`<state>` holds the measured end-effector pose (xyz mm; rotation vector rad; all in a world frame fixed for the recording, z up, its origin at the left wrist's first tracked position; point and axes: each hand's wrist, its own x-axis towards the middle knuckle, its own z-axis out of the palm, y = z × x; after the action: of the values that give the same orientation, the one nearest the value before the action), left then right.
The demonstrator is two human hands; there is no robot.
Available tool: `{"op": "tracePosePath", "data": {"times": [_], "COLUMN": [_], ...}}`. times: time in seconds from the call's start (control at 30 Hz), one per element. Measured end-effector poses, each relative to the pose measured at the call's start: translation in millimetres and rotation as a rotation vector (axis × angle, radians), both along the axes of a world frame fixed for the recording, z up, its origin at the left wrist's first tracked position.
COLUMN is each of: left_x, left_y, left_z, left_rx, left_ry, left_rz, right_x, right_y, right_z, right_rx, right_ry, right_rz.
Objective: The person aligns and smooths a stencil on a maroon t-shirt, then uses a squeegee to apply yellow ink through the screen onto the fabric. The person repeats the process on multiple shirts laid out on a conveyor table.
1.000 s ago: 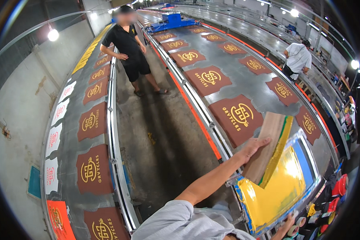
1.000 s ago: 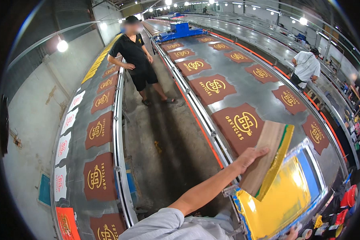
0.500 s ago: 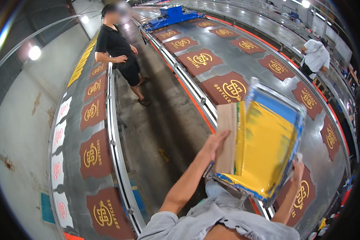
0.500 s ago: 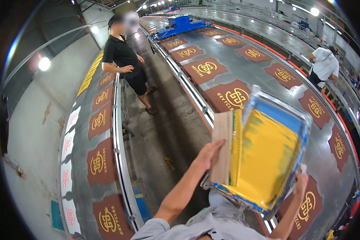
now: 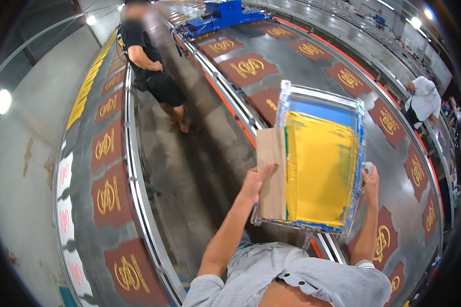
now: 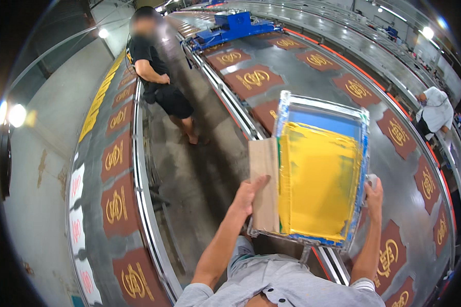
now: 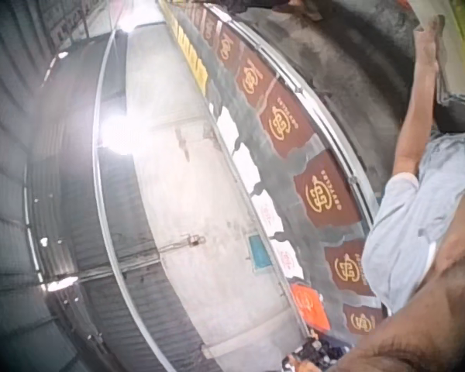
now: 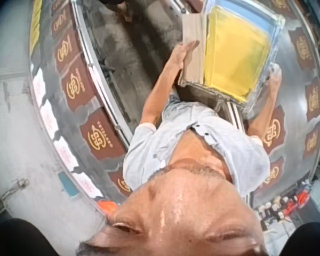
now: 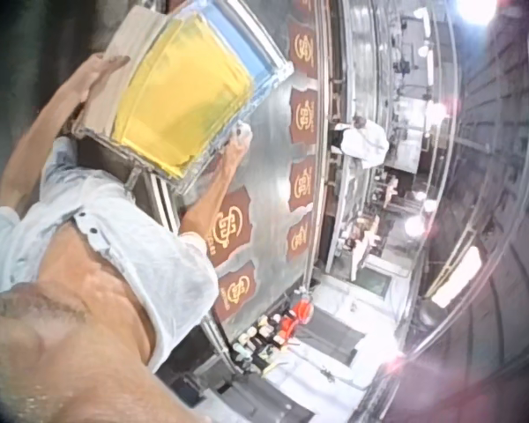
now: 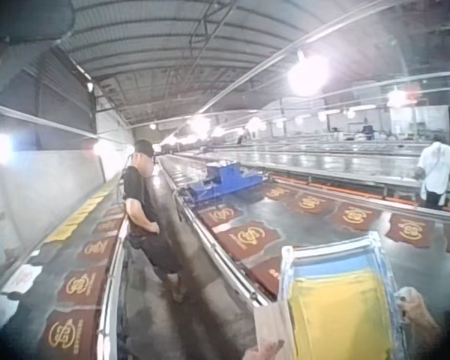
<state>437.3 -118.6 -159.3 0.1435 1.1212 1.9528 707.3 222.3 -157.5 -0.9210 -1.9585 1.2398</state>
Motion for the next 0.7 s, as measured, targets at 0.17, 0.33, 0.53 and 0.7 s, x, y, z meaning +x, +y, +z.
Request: {"op": "tracePosePath", "data": {"times": [0.17, 0.33, 0.53, 0.7], "left_x": [-134.9, -244.5, -401.0, -563.2], "left_y": [60.2, 131.4, 208.3, 273.8], "left_z": [34.9, 38.3, 7.9, 1.6], "left_rx": [0.002, 0.058, -0.043, -0.208], "left_ry": [0.053, -0.007, -0.044, 0.024], "left_rz": [-0.208, -0.39, -0.509, -0.554], "right_x": [-71.1, -159.0, -279.9, -440.2], "right_y": [29.8, 22.4, 65.7, 94.0], "right_z": [19.7, 43.7, -2.3, -41.8], "right_rx": [0.184, -0.188, -0.316, -0.358], "right_ry": [-0.111, 0.002, -0.102, -0.056], "right_rz": [-0.2, -0.651, -0.704, -0.759]}}
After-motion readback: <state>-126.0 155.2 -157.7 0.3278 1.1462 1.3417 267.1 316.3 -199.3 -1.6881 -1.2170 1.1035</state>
